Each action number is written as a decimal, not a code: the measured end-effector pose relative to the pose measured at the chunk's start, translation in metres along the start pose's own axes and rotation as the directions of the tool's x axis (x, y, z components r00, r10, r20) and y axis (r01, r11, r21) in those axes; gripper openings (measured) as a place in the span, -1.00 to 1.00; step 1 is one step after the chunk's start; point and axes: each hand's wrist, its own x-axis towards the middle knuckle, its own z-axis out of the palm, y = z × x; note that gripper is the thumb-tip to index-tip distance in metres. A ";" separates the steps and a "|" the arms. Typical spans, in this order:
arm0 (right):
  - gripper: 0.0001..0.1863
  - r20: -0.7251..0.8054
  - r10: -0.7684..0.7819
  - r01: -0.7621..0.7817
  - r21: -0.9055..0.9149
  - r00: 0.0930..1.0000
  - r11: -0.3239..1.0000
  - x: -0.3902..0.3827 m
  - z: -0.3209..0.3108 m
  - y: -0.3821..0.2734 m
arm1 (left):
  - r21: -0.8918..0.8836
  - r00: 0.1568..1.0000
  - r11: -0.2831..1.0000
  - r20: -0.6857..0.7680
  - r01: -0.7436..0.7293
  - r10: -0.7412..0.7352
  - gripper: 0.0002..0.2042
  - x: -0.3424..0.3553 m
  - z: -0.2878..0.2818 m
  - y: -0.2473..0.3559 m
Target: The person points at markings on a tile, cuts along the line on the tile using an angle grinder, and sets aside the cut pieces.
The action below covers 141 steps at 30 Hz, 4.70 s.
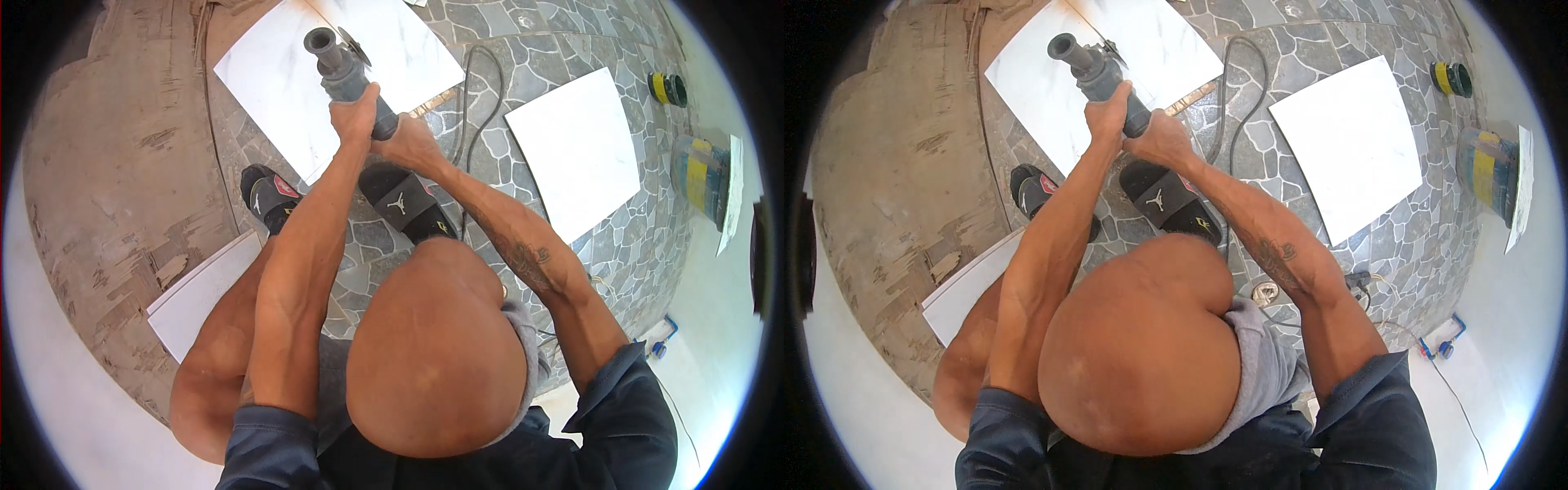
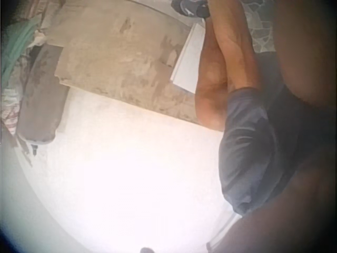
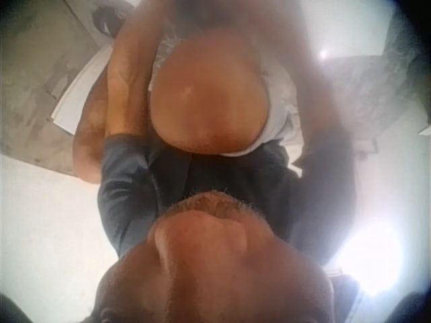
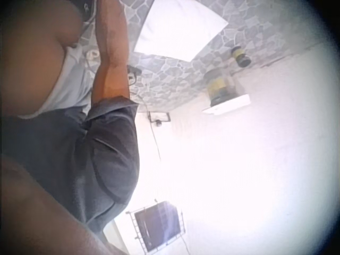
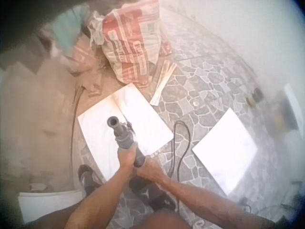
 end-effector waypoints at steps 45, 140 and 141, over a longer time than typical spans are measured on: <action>-0.30 0.002 -0.036 0.036 0.048 0.999 0.998 -0.037 -0.001 0.014 | -0.036 0.998 0.998 -0.019 -0.060 0.059 -0.57 -0.037 -0.001 -0.016; -0.34 0.050 0.033 -0.036 0.066 0.998 0.997 -0.102 -0.014 0.061 | 0.041 0.998 0.999 0.057 0.010 -0.012 -0.66 -0.119 0.010 -0.038; -0.35 0.065 0.021 -0.027 0.093 0.998 0.995 -0.105 -0.015 0.057 | 0.031 0.998 0.999 0.062 -0.006 0.004 -0.66 -0.119 0.007 -0.040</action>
